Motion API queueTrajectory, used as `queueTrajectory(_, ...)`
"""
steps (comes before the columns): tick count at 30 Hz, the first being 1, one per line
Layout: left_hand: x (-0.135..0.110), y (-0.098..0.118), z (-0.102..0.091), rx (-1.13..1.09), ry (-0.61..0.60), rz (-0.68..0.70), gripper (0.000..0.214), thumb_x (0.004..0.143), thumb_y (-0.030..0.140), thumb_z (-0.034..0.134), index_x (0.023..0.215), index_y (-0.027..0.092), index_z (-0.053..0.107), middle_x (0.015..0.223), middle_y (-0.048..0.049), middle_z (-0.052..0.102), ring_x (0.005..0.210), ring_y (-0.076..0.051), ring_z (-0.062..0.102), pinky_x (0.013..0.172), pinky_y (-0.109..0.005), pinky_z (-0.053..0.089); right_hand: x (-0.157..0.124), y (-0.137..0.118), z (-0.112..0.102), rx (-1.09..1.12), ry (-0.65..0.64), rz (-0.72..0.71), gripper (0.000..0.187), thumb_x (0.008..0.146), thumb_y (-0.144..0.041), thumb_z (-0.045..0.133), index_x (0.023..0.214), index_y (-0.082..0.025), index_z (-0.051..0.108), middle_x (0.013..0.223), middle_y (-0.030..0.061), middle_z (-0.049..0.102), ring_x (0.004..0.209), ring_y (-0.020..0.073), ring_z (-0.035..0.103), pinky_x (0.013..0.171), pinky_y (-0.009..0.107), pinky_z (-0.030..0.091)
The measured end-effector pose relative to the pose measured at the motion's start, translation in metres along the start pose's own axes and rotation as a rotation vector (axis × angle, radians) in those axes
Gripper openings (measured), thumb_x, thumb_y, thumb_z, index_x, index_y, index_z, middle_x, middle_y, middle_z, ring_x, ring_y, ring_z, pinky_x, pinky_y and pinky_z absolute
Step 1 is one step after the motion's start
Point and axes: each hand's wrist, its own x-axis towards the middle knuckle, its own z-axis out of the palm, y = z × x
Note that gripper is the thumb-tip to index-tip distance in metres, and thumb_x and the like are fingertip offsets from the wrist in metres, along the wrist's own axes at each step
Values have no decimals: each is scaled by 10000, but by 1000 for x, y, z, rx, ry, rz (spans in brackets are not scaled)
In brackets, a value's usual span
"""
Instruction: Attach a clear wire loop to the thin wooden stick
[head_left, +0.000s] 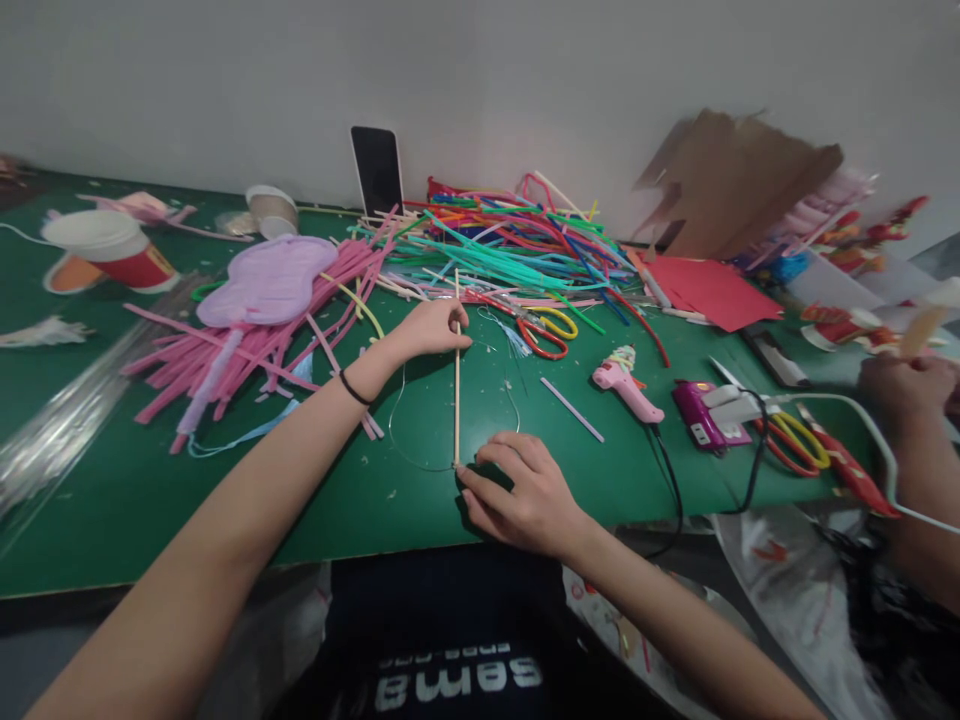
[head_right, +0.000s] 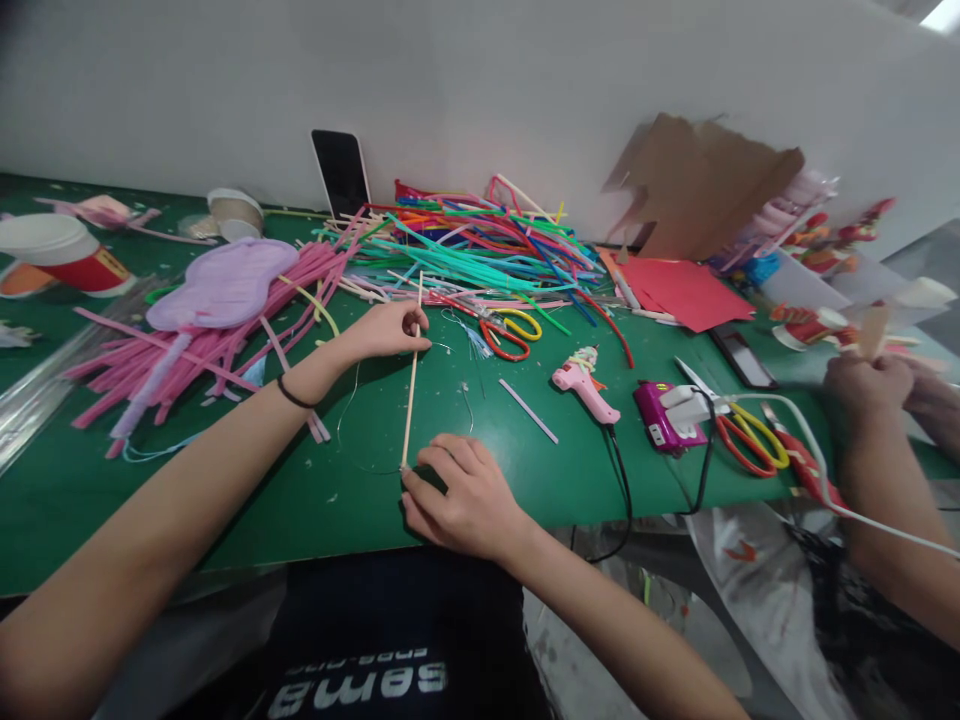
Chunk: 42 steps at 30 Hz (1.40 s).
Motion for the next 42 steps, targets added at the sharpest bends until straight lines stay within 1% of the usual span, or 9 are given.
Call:
queueTrajectory(8, 0, 0, -1, -1, 0, 8, 259, 645, 296, 716, 847, 179, 605, 747, -8, 634, 677, -171, 598, 637, -288, 429, 1, -1, 2, -32, -25, -12, 226, 895, -301, 612, 1075, -200, 704, 1011, 94, 665, 1098, 263, 543, 881, 398, 486)
queueTrajectory(13, 0, -1, -1, 2, 2, 9, 257, 649, 291, 721, 849, 180, 606, 745, -5, 636, 670, -164, 594, 628, -282, 427, -1, -2, 2, -33, -5, -9, 227, 891, -301, 623, 1062, -183, 714, 997, 94, 669, 1094, 263, 538, 886, 397, 485)
queueTrajectory(17, 0, -1, 0, 0, 2, 11, 253, 650, 287, 723, 849, 180, 609, 742, -3, 637, 670, -162, 594, 628, -281, 428, -1, -1, 1, -9, 5, 22, 235, 884, -282, 633, 1072, -173, 724, 999, 101, 667, 1088, 271, 528, 894, 412, 488)
queueTrajectory(23, 0, 1, 0, 3, -6, -2, 259, 653, 275, 724, 866, 171, 620, 766, -11, 642, 690, -171, 603, 645, -287, 434, 2, -1, -3, 188, -10, 164, 207, 873, -241, 638, 1034, -188, 757, 1022, 104, 647, 1040, 254, 515, 888, 412, 504)
queueTrajectory(30, 0, 1, 0, 9, -2, 1, 255, 649, 282, 723, 858, 179, 620, 757, -8, 649, 688, -174, 609, 635, -283, 437, 3, -2, -4, 243, -39, 206, 227, 877, -232, 622, 1053, -190, 759, 1032, 112, 633, 1046, 260, 508, 893, 440, 505)
queueTrajectory(37, 0, 2, 0, 17, -2, 0, 247, 648, 279, 715, 847, 179, 610, 761, -7, 646, 681, -168, 600, 634, -279, 428, 7, -6, -5, 382, -15, 346, 210, 876, -227, 625, 1022, -201, 774, 1015, 100, 620, 1035, 249, 494, 924, 451, 499)
queueTrajectory(42, 0, 1, 0, 25, -3, 2, 256, 646, 290, 712, 854, 179, 613, 770, -10, 647, 696, -176, 603, 645, -283, 431, 7, -9, -5, 417, -46, 467, 194, 867, -224, 643, 1003, -220, 781, 1025, 97, 612, 1065, 258, 475, 932, 464, 491)
